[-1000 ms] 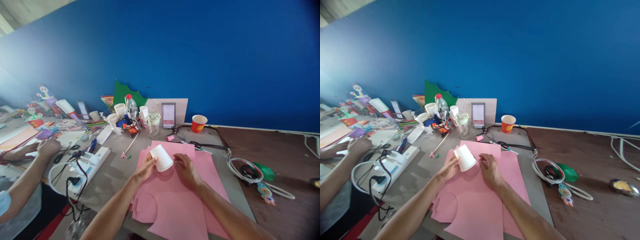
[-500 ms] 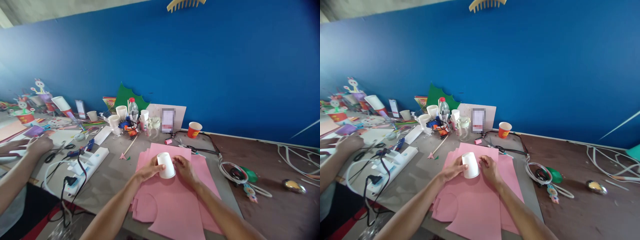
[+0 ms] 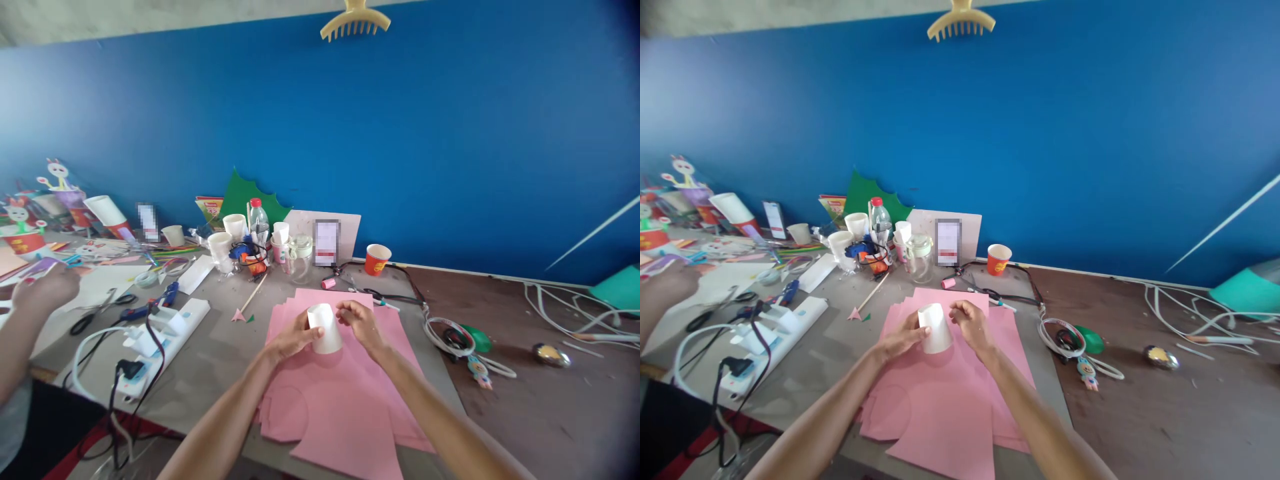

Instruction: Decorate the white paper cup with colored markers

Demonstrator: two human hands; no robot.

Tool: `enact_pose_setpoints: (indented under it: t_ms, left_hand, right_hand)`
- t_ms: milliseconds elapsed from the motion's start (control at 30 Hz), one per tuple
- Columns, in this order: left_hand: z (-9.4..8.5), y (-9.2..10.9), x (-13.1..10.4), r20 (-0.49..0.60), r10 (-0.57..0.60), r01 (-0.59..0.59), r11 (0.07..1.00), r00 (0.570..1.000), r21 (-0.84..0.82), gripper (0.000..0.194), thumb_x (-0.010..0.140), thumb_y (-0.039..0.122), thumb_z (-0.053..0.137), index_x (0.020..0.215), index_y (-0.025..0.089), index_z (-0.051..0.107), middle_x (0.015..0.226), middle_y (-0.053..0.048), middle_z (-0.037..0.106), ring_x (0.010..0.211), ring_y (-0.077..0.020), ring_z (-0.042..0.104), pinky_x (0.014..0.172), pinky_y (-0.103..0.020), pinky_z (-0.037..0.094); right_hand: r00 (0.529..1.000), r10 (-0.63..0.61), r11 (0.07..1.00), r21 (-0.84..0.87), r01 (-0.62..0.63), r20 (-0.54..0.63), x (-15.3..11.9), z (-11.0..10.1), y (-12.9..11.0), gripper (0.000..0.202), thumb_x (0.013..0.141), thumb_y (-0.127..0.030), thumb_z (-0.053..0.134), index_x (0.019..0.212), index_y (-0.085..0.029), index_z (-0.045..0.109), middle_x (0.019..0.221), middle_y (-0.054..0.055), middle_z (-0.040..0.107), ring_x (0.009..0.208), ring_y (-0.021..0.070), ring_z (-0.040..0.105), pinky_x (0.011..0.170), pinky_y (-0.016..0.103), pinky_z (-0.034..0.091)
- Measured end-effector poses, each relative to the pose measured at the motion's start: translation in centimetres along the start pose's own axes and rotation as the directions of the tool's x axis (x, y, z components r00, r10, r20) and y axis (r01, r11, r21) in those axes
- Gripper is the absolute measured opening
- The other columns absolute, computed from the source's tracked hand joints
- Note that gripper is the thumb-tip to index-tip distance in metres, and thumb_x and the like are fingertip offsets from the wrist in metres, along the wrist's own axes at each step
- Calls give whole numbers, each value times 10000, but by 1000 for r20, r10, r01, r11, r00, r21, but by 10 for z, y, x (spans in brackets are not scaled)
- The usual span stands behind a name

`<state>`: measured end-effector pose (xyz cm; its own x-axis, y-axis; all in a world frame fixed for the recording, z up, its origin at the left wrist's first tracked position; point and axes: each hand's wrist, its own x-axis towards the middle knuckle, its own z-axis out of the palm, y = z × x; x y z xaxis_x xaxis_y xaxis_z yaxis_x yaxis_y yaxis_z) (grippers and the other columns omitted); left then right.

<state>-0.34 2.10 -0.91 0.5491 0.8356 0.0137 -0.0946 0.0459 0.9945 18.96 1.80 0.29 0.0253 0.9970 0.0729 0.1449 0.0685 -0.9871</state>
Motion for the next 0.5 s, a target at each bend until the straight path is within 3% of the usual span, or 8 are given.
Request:
enact_pose_setpoints:
  t_ms: [267, 500]
  left_hand:
    - [0, 0, 0, 1, 8, -8, 1000, 1000, -10, 695, 698, 581, 753, 1215, 144, 597, 826, -32, 607, 673, -121, 470, 621, -241, 381]
    - [1, 2, -1, 3, 4, -4, 1000, 1000, -18, 723, 700, 568, 758, 1255, 141, 575, 874, -44, 620, 799, -164, 522, 699, -258, 409]
  right_hand:
    - [994, -105, 994, -44, 105, -13, 3, 4, 1, 268, 788, -405, 544, 865, -170, 648, 749, 66, 705, 664, 196, 657, 657, 332, 546]
    - [960, -279, 915, -305, 262, -10, 3, 3, 6, 252, 865, -342, 483, 915, -185, 673, 904, 99, 725, 820, 233, 680, 743, 357, 544]
